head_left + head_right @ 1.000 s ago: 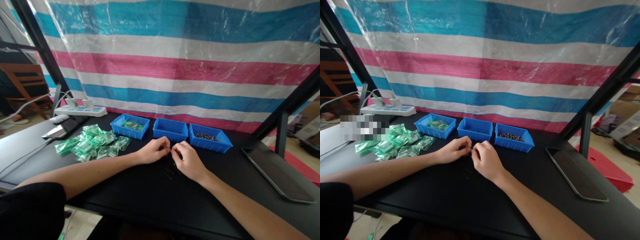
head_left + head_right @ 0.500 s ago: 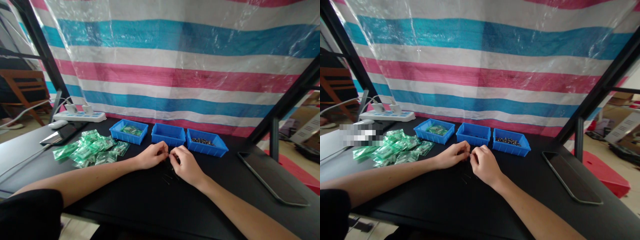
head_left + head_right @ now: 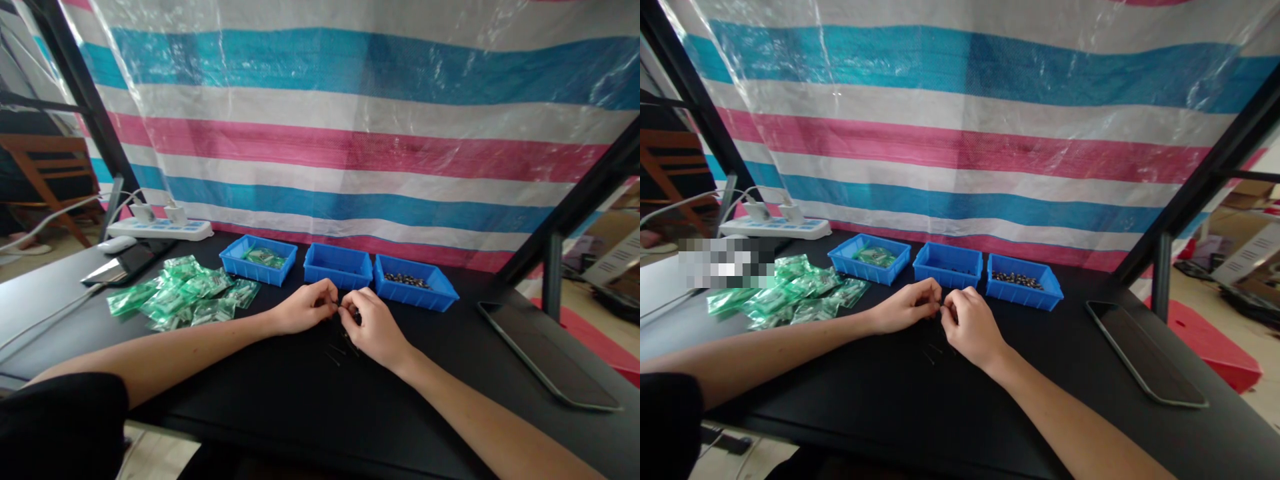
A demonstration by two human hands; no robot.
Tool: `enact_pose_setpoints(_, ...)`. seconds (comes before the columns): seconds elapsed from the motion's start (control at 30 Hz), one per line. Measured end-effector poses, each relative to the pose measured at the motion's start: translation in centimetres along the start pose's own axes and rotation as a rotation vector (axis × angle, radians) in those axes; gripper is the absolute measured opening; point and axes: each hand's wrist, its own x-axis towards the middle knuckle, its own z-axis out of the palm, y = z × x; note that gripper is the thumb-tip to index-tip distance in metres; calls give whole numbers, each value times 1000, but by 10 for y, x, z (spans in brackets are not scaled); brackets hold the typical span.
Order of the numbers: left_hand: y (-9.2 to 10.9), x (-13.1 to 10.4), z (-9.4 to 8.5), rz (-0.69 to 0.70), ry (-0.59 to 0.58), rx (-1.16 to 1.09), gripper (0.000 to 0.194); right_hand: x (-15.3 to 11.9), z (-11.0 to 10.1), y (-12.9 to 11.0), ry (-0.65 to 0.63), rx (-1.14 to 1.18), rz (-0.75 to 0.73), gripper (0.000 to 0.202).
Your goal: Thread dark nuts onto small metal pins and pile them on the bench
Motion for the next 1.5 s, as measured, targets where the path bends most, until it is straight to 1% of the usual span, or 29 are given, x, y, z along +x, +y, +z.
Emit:
enact_pose_setpoints(0.3, 3, 0, 0, -13, -18, -95, 10, 0, -1, -1, -14, -32, 20, 10)
enact_pose_setpoints(0.63, 1, 1, 1, -15, -16, -97, 9, 0, 1, 0, -19, -38, 24, 11)
enact_pose_setpoints(1.07, 1, 0, 0, -15, -13, -60, 9, 0, 1, 0, -1, -40, 12, 10)
enact_pose_setpoints(1.3, 3, 0, 1, -53, 8, -6, 8, 0, 1, -1, 30, -72, 20, 9)
enact_pose_setpoints(1.5, 5, 0, 0, -48, 7, 22, 9, 0, 1, 0, 37, -87, 30, 9)
